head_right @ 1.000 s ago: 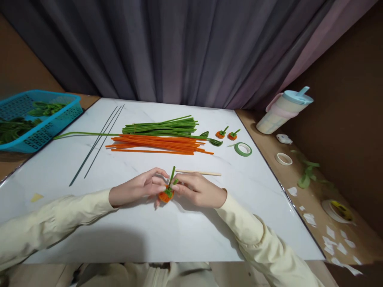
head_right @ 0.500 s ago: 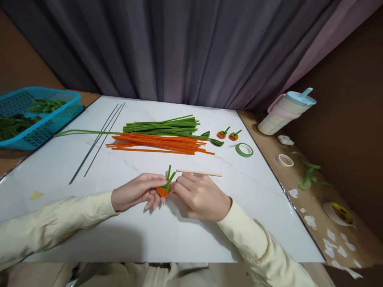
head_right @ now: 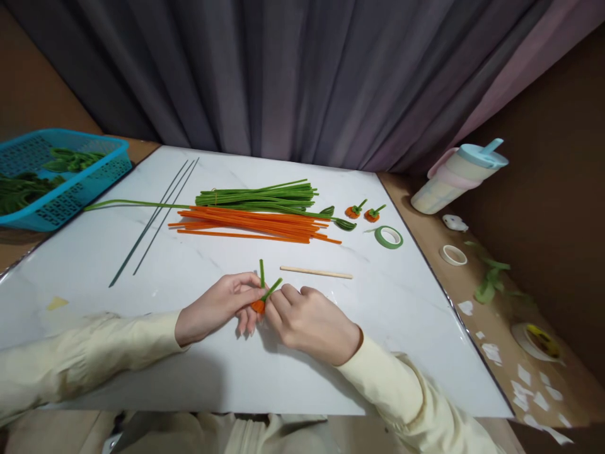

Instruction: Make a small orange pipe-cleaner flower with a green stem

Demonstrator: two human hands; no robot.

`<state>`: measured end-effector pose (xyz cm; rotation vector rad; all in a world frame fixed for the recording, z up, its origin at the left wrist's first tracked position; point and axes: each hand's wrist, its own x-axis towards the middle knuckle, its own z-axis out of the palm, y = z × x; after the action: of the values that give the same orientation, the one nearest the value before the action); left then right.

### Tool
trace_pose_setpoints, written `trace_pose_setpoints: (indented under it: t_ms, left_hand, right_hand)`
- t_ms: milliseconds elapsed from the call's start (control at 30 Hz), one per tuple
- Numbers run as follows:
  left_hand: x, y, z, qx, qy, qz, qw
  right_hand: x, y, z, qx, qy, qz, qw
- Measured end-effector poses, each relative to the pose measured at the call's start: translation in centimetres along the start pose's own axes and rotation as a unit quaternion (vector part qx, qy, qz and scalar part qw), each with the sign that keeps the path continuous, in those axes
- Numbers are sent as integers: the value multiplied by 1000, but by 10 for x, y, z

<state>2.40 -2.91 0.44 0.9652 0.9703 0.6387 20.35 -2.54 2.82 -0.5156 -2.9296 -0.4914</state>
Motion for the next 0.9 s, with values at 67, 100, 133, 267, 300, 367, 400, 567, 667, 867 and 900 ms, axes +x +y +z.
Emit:
trace_pose_setpoints:
  t_ms: [67,100,133,267,300,367,400,567,667,867,900]
  left_hand:
    - [0,-2,1,17,4,8,1000]
    - [1,-3,1,25,8,13,1000]
    - [1,-5,1,33,12,18,999]
    - [1,-12,1,72,31,59,995]
    - [1,-13,1,84,36,74,993]
    - [-1,-14,2,110,46,106,987]
    - [-2,-14,2,124,51,121,984]
    - [-7,-12,2,191,67,180,963]
    - [-9,-13,2,215,70,201,953]
    - [-6,-12,0,190,72,193,960]
    - [-5,-12,-1,174,68,184,965]
  right_hand:
    - [1,-2,-1,0,-22,3,1000]
    - [1,-3,-1,1,-32,4,999]
    - [2,-4,-1,1,-40,5,999]
    - [2,-5,2,7,-46,3,999]
    - [2,-4,3,15,-40,3,999]
    - [1,-3,5,48,-19,15,999]
    - [1,-2,6,72,-6,27,997]
    - [-1,3,7,213,14,74,974]
    - [0,3,6,295,15,87,951]
    - [0,1,8,298,-8,121,947]
    - [0,1,8,291,-12,123,949]
